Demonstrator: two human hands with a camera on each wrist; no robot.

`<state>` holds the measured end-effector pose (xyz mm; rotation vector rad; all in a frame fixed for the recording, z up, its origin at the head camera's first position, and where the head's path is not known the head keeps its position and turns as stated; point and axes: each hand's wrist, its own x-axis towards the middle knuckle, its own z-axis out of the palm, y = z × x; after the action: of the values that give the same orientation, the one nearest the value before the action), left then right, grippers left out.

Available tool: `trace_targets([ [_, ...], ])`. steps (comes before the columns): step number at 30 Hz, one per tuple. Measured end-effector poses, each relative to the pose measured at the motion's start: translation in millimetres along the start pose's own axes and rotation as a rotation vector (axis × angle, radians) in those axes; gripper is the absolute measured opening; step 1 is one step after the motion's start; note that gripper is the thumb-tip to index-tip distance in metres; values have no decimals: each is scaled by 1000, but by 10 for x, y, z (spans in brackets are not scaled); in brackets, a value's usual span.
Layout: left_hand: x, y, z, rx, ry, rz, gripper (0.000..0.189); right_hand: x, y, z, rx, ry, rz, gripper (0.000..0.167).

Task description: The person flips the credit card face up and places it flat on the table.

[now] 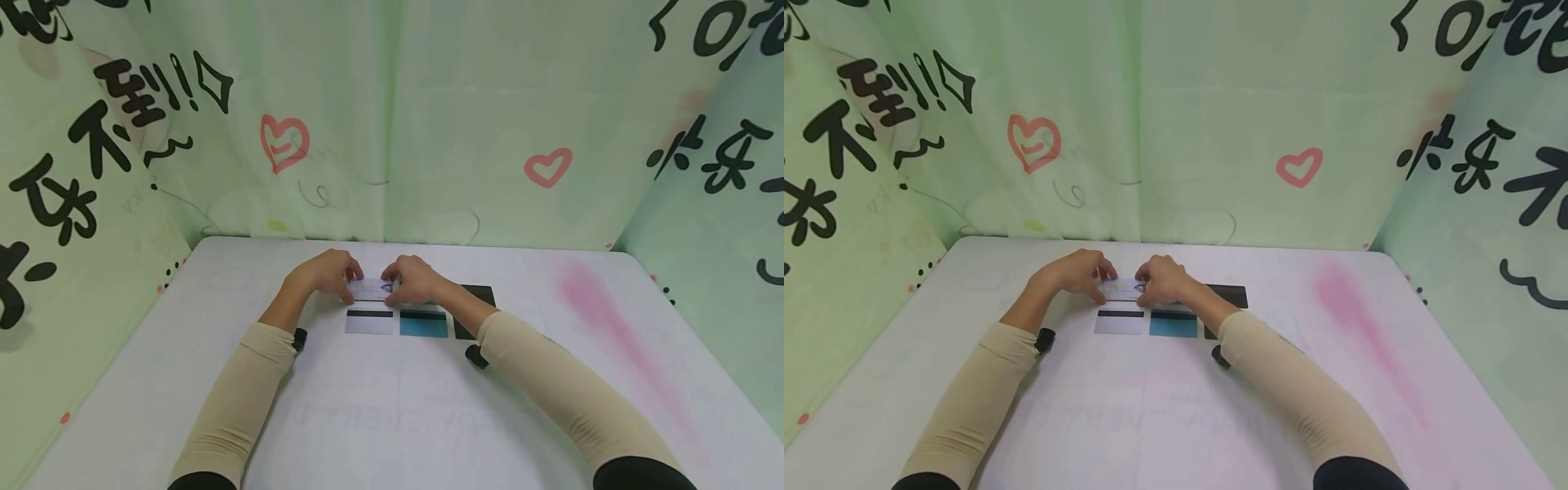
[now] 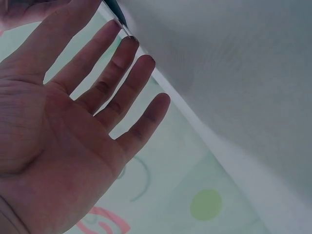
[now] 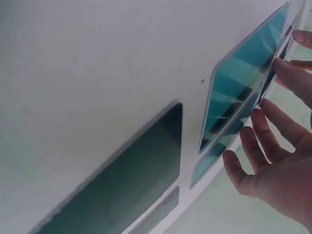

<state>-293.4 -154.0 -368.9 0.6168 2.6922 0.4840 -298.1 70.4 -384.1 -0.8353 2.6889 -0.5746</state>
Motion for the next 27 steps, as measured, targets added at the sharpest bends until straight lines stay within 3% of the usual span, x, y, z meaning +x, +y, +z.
trace_targets([
  [27, -32, 33, -13, 10, -2, -25, 50, -44, 43, -14, 9, 7, 4, 55],
])
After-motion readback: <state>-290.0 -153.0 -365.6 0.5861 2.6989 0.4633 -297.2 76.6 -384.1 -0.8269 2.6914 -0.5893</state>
